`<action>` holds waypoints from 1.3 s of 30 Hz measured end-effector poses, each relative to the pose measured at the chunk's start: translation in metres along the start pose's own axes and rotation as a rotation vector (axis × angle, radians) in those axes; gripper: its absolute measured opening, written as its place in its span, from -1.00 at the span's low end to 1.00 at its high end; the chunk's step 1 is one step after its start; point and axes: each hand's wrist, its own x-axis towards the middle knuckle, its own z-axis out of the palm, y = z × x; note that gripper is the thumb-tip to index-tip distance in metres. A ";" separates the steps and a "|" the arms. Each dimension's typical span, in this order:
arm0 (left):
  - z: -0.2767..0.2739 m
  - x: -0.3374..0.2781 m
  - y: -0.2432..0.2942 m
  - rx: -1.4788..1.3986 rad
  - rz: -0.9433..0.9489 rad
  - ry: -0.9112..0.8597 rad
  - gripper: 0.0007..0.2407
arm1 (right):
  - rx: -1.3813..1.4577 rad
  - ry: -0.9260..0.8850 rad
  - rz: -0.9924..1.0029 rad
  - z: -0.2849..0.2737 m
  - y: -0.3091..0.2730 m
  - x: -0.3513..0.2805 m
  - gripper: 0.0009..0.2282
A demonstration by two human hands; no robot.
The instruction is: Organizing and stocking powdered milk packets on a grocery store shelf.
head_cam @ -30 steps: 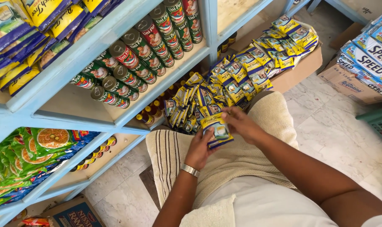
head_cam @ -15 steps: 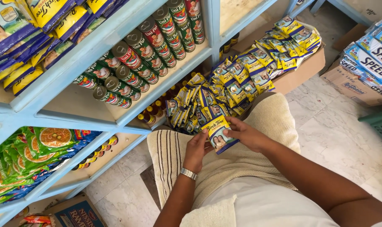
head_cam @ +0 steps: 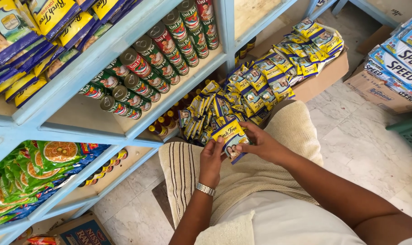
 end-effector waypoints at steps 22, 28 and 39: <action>-0.002 0.002 0.016 -0.153 -0.078 0.000 -0.70 | 0.037 -0.047 -0.126 -0.002 -0.025 -0.004 -0.47; 0.013 -0.014 0.033 -0.073 -0.013 -0.089 -0.66 | 0.009 -0.011 -0.176 -0.006 -0.021 0.001 -0.47; 0.025 -0.019 0.049 -0.028 0.031 -0.154 -0.54 | 0.104 0.052 -0.143 -0.001 -0.015 0.018 -0.40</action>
